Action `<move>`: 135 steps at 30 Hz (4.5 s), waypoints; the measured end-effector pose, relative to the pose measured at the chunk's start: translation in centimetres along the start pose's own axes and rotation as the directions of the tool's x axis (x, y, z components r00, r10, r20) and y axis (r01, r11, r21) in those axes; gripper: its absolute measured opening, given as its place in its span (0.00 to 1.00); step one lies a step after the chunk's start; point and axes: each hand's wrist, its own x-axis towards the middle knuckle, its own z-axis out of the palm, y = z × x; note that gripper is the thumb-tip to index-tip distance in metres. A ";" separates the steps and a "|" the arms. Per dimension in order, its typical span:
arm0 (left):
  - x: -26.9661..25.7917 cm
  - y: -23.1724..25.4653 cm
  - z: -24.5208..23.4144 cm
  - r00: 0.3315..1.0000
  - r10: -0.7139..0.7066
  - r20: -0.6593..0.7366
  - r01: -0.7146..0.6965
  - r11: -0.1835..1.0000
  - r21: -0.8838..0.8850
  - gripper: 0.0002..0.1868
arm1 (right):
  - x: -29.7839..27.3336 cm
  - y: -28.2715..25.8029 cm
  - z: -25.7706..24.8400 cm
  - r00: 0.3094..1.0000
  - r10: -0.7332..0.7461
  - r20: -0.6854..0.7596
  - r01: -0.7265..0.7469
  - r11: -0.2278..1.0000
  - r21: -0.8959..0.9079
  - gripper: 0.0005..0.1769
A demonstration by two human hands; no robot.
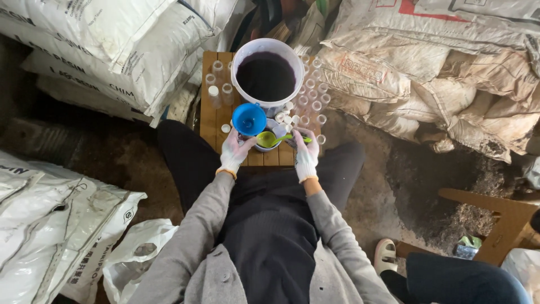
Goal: Filling small plastic cups with liquid from a bucket using a ladle
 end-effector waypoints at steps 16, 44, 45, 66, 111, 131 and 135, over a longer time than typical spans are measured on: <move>0.2 -1.0 0.1 0.999 -0.049 0.012 0.049 0.998 -0.028 0.34 | 0.4 1.9 0.1 0.995 0.071 -0.068 -0.066 0.995 0.072 0.11; -1.8 3.3 -0.9 0.992 0.117 -0.051 -0.114 0.992 0.048 0.17 | -4.3 -12.5 -0.8 0.946 -0.268 -0.179 0.303 0.931 0.205 0.06; -2.1 3.8 -1.0 0.985 0.163 -0.051 -0.158 0.984 0.081 0.16 | -4.1 -13.1 -1.2 0.911 -0.371 -0.181 0.402 0.898 0.179 0.05; -2.9 3.9 0.1 0.917 0.394 -0.068 -0.381 0.913 0.146 0.14 | -7.1 -19.6 -1.7 0.634 -0.453 0.627 0.605 0.795 -0.036 0.08; -0.7 0.9 1.8 0.994 -0.107 -0.033 0.109 0.990 0.086 0.27 | -3.1 1.4 -0.7 0.999 0.036 0.037 -0.028 0.982 -0.188 0.13; 0.2 1.4 1.1 0.994 -0.096 0.045 0.095 0.995 0.018 0.28 | -1.9 2.3 -0.1 0.994 0.007 0.105 0.039 0.901 -0.433 0.11; -0.2 1.4 0.3 0.998 -0.051 0.040 0.052 0.999 -0.001 0.32 | -2.0 1.5 -0.1 0.998 0.020 0.063 0.003 0.940 -0.342 0.10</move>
